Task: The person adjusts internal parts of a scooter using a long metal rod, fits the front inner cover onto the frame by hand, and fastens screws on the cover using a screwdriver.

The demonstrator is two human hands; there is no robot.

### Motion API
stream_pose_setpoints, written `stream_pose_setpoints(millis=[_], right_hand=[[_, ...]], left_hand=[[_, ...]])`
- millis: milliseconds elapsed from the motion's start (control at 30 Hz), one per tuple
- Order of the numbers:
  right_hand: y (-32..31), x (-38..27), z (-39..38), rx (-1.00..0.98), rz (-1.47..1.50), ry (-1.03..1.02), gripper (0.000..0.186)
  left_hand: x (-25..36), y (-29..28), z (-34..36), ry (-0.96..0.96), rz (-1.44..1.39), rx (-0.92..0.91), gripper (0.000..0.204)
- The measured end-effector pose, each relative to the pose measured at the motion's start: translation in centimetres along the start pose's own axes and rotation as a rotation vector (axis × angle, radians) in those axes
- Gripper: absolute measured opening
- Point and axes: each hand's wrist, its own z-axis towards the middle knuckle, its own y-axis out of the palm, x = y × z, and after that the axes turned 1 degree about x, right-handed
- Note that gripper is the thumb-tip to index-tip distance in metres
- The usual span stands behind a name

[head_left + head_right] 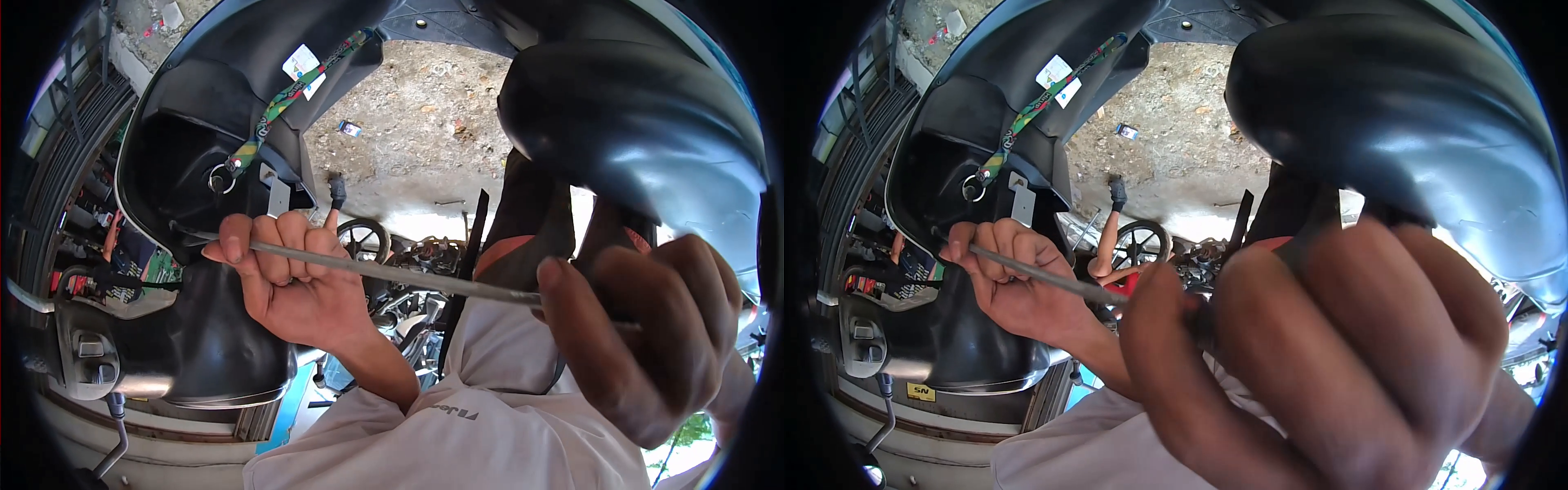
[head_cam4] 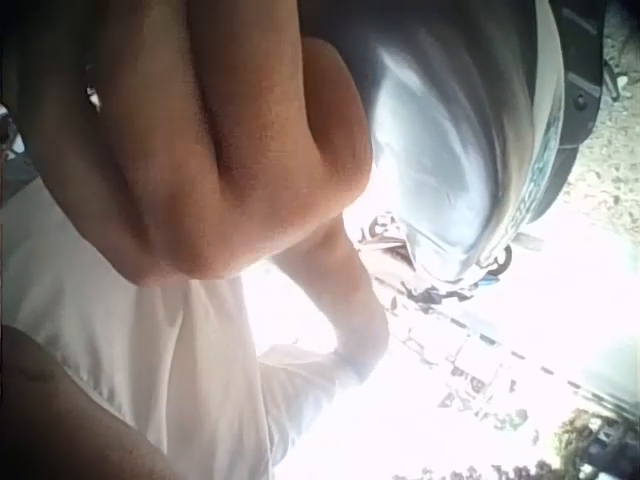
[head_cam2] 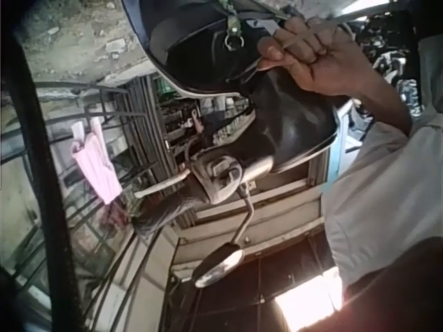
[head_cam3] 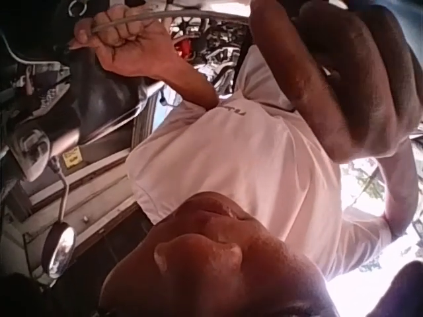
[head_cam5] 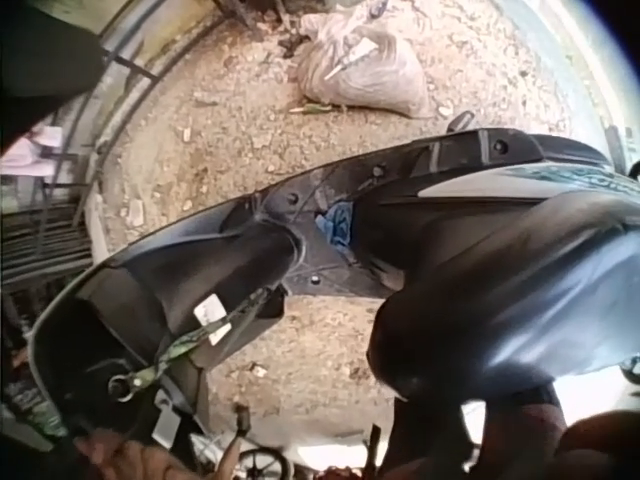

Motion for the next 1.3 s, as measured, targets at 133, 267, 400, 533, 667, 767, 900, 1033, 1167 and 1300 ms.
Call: stream_pose_setpoints(millis=[133,267,400,533,667,767,900,1033,1167,1300], right_hand=[[1.1,-1.0,0.7,-0.068,0.188,0.177,0.035],[-0.7,-2.5,1.4,-0.182,0.263,0.419,0.038],[-1.0,-3.4,1.8,-0.252,0.329,0.57,0.04],[0.0,-3.3,0.9,-0.118,0.199,0.335,0.03],[0.8,-3.0,0.5,-0.046,0.173,0.22,0.025],[0.5,-3.8,-0.1,-0.082,0.135,0.272,0.024],[-0.4,-3.5,-0.1,-0.105,0.085,0.296,0.022],[-0.7,-4.0,0.1,-0.134,0.038,0.334,0.021],[0.1,-4.6,0.7,-0.157,0.058,0.355,0.02],[-0.2,-4.4,1.0,-0.138,0.15,0.373,0.025]], left_hand=[[0.6,-0.5,-0.2,0.047,0.002,-0.004,0.028],[0.2,-1.1,-0.4,0.062,-0.134,-0.07,0.031],[0.7,-0.8,0.0,0.037,-0.087,-0.046,0.031],[0.4,-0.8,0.0,0.007,-0.107,-0.067,0.033],[0.8,-1.1,-0.6,0.044,-0.094,-0.151,0.034],[1.2,-1.2,-0.6,0.051,-0.129,-0.107,0.034],[1.2,-0.6,-0.2,0.001,-0.162,-0.05,0.034],[0.4,-0.4,0.6,-0.019,-0.177,-0.089,0.035],[0.7,-0.7,-0.8,0.023,-0.098,-0.099,0.039],[1.3,-0.7,-0.5,0.05,-0.109,-0.099,0.037]])
